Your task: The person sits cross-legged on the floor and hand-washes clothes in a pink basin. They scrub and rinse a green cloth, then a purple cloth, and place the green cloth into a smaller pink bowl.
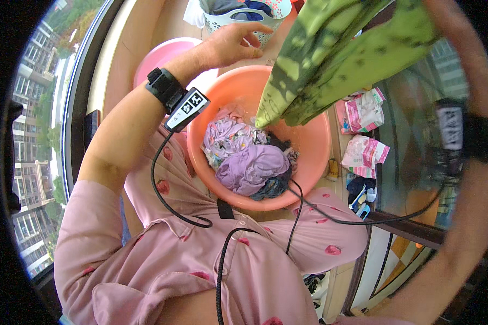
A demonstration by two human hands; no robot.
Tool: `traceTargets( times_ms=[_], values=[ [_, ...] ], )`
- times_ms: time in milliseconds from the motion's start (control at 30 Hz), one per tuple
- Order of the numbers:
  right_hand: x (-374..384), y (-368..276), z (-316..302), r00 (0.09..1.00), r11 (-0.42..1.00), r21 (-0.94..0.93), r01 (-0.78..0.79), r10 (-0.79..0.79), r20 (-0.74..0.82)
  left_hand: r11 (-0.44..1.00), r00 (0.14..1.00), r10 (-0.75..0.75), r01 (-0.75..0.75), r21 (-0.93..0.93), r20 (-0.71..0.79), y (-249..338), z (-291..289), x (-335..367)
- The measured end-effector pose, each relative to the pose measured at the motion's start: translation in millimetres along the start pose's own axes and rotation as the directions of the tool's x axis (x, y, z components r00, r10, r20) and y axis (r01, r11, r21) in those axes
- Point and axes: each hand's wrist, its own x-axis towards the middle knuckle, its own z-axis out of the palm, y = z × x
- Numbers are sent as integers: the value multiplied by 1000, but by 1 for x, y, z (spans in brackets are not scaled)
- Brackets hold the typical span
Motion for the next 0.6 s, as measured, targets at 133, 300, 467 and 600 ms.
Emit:
traceTargets(
  times_ms=[133, 300, 467, 600],
  values=[
    [-86, -19, 139, 916, 859, 411, -304, 144, 375, 996, 1000, 28, -28, 81, 0, 6, 2, -5],
    [-236, -125, 307, 666, 338, 579, -742, 270, 696, 992, 999, 50, -51, 114, 14, 12, -2, -11],
    [-232, -105, 307, 607, 644, 308, -700, 310, 732, 990, 1000, 20, -22, 141, 14, 10, -5, -18],
    [-152, -37, 202, 825, 866, 261, -426, 254, 505, 973, 998, 52, -55, 224, 22, 4, 1, -17]
  ],
)
